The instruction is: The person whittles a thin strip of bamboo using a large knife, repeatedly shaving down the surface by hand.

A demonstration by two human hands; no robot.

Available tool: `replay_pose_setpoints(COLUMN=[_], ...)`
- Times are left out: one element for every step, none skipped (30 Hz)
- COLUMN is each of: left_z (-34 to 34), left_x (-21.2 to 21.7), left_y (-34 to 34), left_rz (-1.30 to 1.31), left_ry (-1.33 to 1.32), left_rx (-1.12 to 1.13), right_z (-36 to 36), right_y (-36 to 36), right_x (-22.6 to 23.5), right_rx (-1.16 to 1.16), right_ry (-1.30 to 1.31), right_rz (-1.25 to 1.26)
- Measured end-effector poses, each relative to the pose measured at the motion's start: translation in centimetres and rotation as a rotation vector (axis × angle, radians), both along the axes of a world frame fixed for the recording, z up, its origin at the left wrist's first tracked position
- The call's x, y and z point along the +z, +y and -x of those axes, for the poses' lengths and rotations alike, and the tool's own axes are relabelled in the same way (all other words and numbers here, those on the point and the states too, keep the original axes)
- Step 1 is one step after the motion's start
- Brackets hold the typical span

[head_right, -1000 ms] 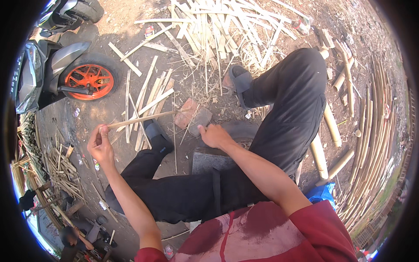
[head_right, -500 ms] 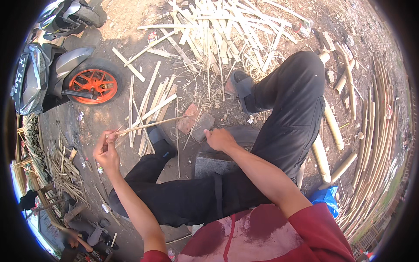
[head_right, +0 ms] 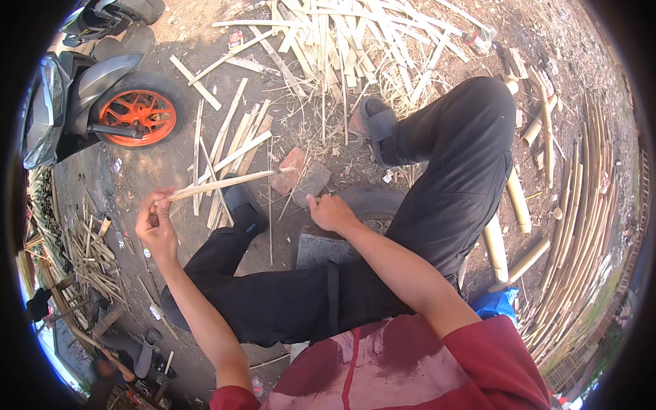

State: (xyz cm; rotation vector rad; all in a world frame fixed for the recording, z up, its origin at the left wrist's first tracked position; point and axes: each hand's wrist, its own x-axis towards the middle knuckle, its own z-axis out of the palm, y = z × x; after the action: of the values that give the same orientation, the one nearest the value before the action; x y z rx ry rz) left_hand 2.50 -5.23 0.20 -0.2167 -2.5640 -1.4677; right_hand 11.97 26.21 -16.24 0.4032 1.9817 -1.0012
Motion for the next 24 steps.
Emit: replay_pose_setpoints(left_z=[0.2, 0.2, 0.6, 0.4, 0.1, 0.2, 0.1, -0.1, 0.3, -0.1, -0.1, -0.1, -0.5, -0.5, -0.5, -0.1, -0.2, 0.0, 0.0, -0.2, -0.7, -0.5, -0.8, -0.8], left_x=[0.0, 0.2, 0.2, 0.2, 0.2, 0.0, -0.2, -0.5, 0.2, 0.2, 0.5, 0.4, 0.2, 0.3, 0.4, 0.6, 0.5, 0.7, 0.7, 0.6, 0.5, 0.2, 0.2, 0.2], left_y=[-0.2, -0.4, -0.4, -0.4, -0.5, -0.3, 0.1, 0.6, 0.5, 0.0, -0.7, -0.8, -0.7, -0.9, -0.3, 0.6, 1.1, 1.2, 0.5, -0.4, -0.5, -0.7, -0.9, -1.1], left_rz=[0.017, 0.014, 0.004, 0.001, -0.001, -0.03, -0.039, -0.047, -0.047, -0.036, -0.051, -0.078, -0.101, -0.03, -0.045, -0.055, -0.066, -0.045, -0.045, -0.045, -0.046, -0.074, -0.077, -0.083], left_ry=[0.036, 0.043, 0.036, 0.014, -0.009, -0.009, -0.016, -0.023, -0.002, -0.022, -0.014, -0.016, -0.028, -0.026, -0.034, -0.046, -0.058, -0.062, -0.049, -0.036, -0.04, -0.041, -0.045, -0.04], left_rx=[-0.016, -0.006, 0.002, 0.019, 0.037, 0.021, -0.004, -0.03, -0.055, -0.058, -0.069, -0.082, -0.081, -0.071, -0.069, -0.076, -0.083, -0.09, -0.094, -0.1, -0.101, -0.106, -0.088, -0.073], right_z=[0.3, 0.4, 0.0, -0.1, 0.4, 1.0, 1.2, 0.3, 0.3, 0.4, 0.7, 0.4, 0.5, 0.8, 0.9, 1.2, 0.1, -0.6, 0.1, 0.7, 0.9, 1.0, 1.1, 1.4], right_y=[0.4, 0.4, 0.5, -0.4, -1.2, -1.9, -2.2, -1.5, -0.9, 0.0, 0.3, 0.1, -0.4, -1.3, -2.0, -2.3, -2.0, -1.8, -1.5, -1.2, -1.2, -1.3, -1.5, -2.0], right_x=[-0.3, -0.5, -0.9, 0.1, 1.0, 2.7, 3.6, 1.2, 0.6, 0.2, -0.2, -0.8, 0.8, 2.5, 4.4, 5.3, 3.6, 1.2, 0.9, 0.6, 0.9, 1.2, 1.6, 2.8], right_rx=[-0.013, -0.027, -0.04, -0.023, -0.011, 0.004, 0.005, -0.008, -0.011, -0.015, -0.019, -0.016, -0.007, 0.003, 0.012, 0.012, -0.012, -0.044, -0.066, 0.007, 0.003, -0.002, -0.007, 0.007], right_ry=[0.032, 0.064, 0.083, 0.102, 0.094, 0.074, 0.056, 0.078, 0.091, 0.109, 0.126, 0.188, 0.202, 0.215, 0.219, 0.189, 0.168, 0.167, 0.181, 0.157, 0.166, 0.173, 0.181, 0.206], right_rz=[-0.023, -0.045, -0.074, -0.018, -0.002, 0.018, 0.042, 0.055, 0.034, 0.003, -0.029, -0.034, 0.01, 0.054, 0.099, 0.118, 0.093, 0.071, 0.048, 0.066, 0.051, 0.035, 0.018, 0.029])
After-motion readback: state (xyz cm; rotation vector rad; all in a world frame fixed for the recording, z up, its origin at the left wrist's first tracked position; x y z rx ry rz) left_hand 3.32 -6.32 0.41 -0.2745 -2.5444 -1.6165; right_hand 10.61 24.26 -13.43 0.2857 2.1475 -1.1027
